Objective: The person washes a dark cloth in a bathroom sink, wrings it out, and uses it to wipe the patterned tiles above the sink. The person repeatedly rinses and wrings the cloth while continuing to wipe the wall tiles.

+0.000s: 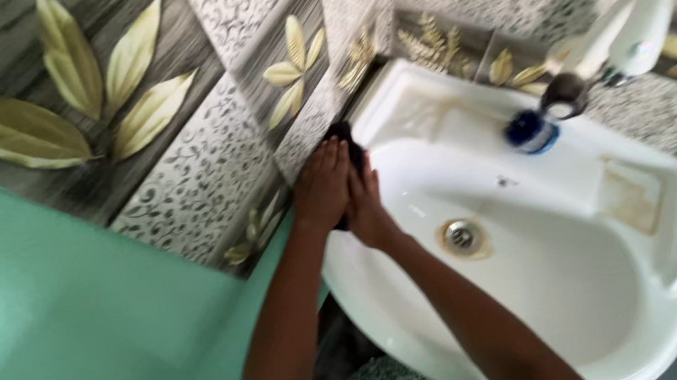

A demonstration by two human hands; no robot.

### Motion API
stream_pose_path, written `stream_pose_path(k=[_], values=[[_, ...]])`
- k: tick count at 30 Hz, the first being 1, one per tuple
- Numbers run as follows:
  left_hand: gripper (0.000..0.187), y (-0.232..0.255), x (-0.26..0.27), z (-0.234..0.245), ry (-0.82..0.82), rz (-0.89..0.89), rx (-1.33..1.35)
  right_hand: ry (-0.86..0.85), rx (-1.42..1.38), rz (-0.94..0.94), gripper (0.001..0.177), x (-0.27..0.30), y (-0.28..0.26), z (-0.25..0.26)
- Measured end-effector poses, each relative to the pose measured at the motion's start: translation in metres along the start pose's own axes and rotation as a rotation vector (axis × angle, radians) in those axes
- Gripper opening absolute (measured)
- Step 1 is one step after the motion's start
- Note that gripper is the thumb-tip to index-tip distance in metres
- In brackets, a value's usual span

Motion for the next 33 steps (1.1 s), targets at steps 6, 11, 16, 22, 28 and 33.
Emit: stream_pose_path(k=[6, 11, 16, 22, 28, 33], values=[[0.057, 0.013, 0.038, -0.027, -0.086, 0.165, 0.033, -0.515, -0.223, -0.493, 0.088, 0.033, -0.014, 0.014], [0.051, 0.083, 0.096, -0.041, -0.088, 0.178, -0.192, -0.723, 0.066, -0.299, 0.072, 0.105, 0.0, -0.011], [0.026, 0.149, 0.142, -0.022, -0.591, 0.097, 0.198, -0.777, -0.246, -0.606, 0.041, 0.222, 0.013, 0.031], [0.037, 0.218, 0.157, -0.008, -0.983, -0.099, 0.285, -0.498, -0.008, -0.717, 0.033, 0.305, -0.03, 0.109], [0.034, 0.29, 0.137, -0.013, -0.709, -0.384, 0.561, -0.257, 0.058, -0.645, 0.02, 0.348, -0.001, 0.206], [0.052, 0.353, 0.042, 0.01, -0.093, -0.405, 0.727, 0.188, 0.321, -0.558, 0.027, 0.325, 0.063, 0.297]])
Point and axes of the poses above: each hand's wrist, its own x-axis away from the middle knuckle, its own z-axis out of the back of the hand, y = z × x, the point moved 2 cm from there along -x, towards the middle knuckle, and after that the axes turned 11 degrees about -y, right-handed, at the moved point
